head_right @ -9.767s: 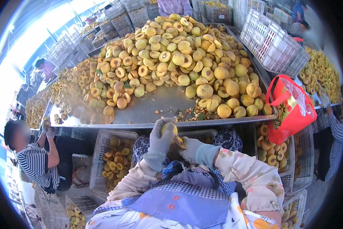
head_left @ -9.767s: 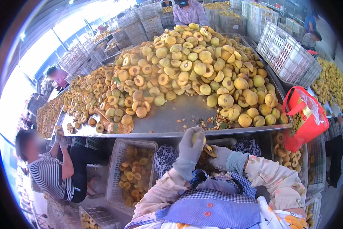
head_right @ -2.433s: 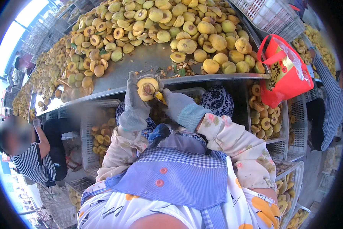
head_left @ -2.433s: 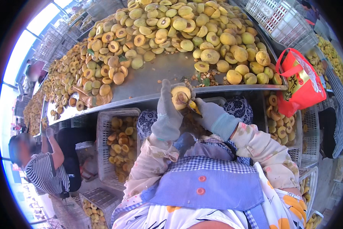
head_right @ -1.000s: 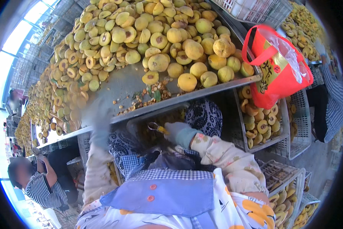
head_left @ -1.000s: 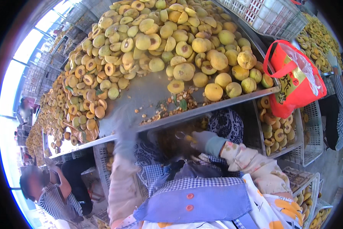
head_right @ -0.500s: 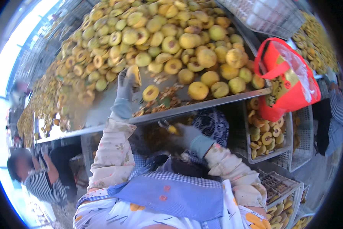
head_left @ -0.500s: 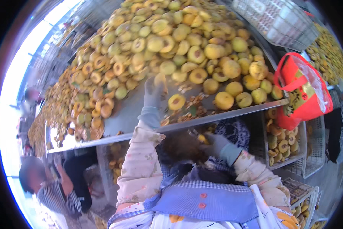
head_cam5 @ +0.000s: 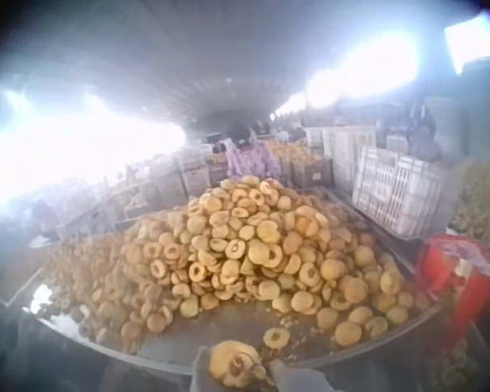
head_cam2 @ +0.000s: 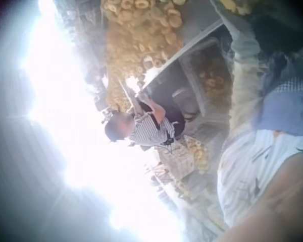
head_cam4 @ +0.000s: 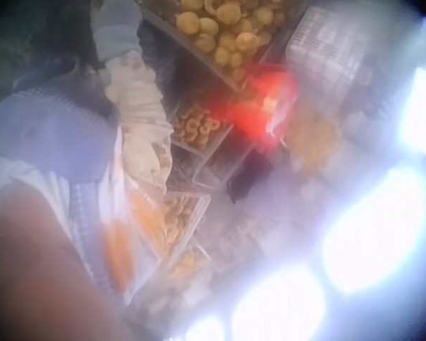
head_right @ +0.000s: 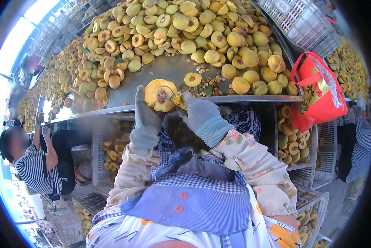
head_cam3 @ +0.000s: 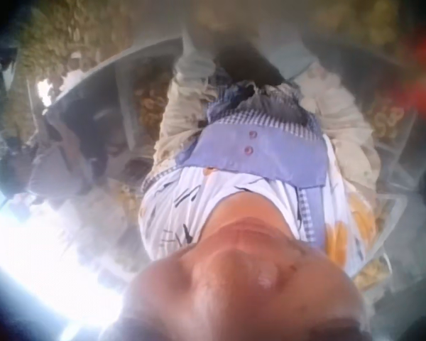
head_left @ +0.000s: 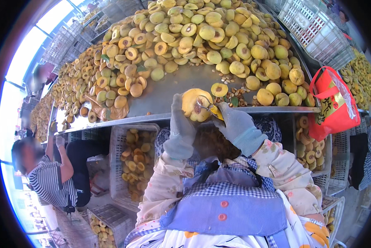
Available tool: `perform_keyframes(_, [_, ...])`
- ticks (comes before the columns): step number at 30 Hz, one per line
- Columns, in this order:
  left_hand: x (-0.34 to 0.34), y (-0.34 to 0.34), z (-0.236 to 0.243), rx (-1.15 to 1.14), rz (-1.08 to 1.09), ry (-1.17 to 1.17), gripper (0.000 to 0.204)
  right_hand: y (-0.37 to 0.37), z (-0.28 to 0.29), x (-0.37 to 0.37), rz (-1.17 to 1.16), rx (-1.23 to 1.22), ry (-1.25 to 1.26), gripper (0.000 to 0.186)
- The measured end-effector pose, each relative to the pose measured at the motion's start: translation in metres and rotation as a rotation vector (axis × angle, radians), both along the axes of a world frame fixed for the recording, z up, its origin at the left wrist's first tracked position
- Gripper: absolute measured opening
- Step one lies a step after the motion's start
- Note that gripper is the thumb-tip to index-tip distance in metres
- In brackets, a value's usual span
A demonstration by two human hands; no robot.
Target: The person sits at a workstation and uses a small knife to cut open yellow fruits, remove the pits, and place the pitted halves into a container. The process is repeated continuously for many fruits.
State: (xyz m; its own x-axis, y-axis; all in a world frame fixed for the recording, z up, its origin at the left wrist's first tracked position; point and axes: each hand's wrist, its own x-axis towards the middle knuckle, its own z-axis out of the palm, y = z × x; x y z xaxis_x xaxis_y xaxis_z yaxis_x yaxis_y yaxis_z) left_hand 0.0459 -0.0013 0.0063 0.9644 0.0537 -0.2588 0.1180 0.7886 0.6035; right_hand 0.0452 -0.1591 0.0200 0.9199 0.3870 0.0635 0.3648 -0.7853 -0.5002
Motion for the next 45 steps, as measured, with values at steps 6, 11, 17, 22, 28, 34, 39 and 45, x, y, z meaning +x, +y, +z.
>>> perform_keyframes(6, [-0.013, 0.001, -0.003, 0.077, 0.104, -0.003, 0.055, 0.013, 0.007, -0.014, -0.005, -0.133, 0.141, 0.036])
perform_keyframes(11, [-0.017, -0.003, -0.016, 0.556, 0.254, -0.177, 0.044, 0.006, -0.006, -0.021, 0.081, -0.025, 0.256, 0.044])
perform_keyframes(17, [-0.028, -0.015, -0.021, 0.744, 0.334, -0.301, 0.028, -0.006, 0.008, -0.017, 0.197, -0.091, 0.352, 0.036])
perform_keyframes(22, [-0.031, -0.012, -0.009, 0.932, 0.337, -0.472, 0.030, -0.010, 0.032, -0.017, 0.271, 0.156, 0.796, 0.044])
perform_keyframes(28, [-0.011, -0.007, -0.007, 0.708, 0.008, -0.165, 0.022, -0.011, -0.039, -0.010, 0.280, -0.048, 0.383, 0.036])
perform_keyframes(34, [-0.026, -0.010, -0.012, 1.017, 0.185, -0.521, 0.035, -0.015, -0.025, -0.016, 0.283, 0.549, 1.289, 0.024])
perform_keyframes(39, [-0.016, 0.018, 0.015, 0.983, -0.568, -0.447, 0.032, -0.033, -0.054, -0.010, 0.314, 1.001, 2.524, 0.013])
perform_keyframes(45, [-0.015, -0.004, 0.008, 0.510, -0.438, -0.272, 0.026, -0.038, -0.011, -0.021, 0.489, 1.051, 2.412, 0.006])
